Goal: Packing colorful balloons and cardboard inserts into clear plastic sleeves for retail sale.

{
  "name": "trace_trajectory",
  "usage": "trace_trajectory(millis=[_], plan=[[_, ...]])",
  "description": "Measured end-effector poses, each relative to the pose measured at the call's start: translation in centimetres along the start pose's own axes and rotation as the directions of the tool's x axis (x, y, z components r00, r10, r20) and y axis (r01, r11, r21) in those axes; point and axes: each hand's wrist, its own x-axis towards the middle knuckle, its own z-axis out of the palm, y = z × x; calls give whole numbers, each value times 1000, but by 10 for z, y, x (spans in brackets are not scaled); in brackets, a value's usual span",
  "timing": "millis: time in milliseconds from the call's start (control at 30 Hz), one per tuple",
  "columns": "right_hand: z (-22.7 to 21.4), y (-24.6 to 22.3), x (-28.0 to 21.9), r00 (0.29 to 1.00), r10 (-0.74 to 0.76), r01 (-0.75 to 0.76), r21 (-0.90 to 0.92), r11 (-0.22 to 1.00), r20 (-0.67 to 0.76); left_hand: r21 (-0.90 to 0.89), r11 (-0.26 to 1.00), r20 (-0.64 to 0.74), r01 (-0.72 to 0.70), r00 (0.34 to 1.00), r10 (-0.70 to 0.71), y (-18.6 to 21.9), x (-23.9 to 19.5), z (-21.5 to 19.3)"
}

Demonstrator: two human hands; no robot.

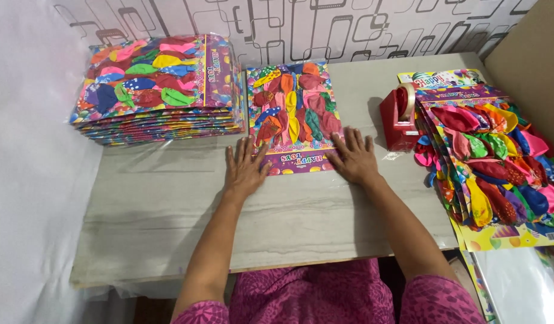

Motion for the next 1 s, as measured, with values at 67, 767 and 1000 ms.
trace_trajectory(millis=[67,767,1000], plan=[[3,11,-9,1000,17,-17,10,1000,-17,-3,1000,-17,6,1000,-6,-12,-6,9],[22,20,-97,976,-153,160,32,987,-155,-102,982,-352,-157,929,112,6,-86,20],[25,14,-80,989,-111,114,32,993,-97,-111,988,-282,-107,957,72,10,-75,14]])
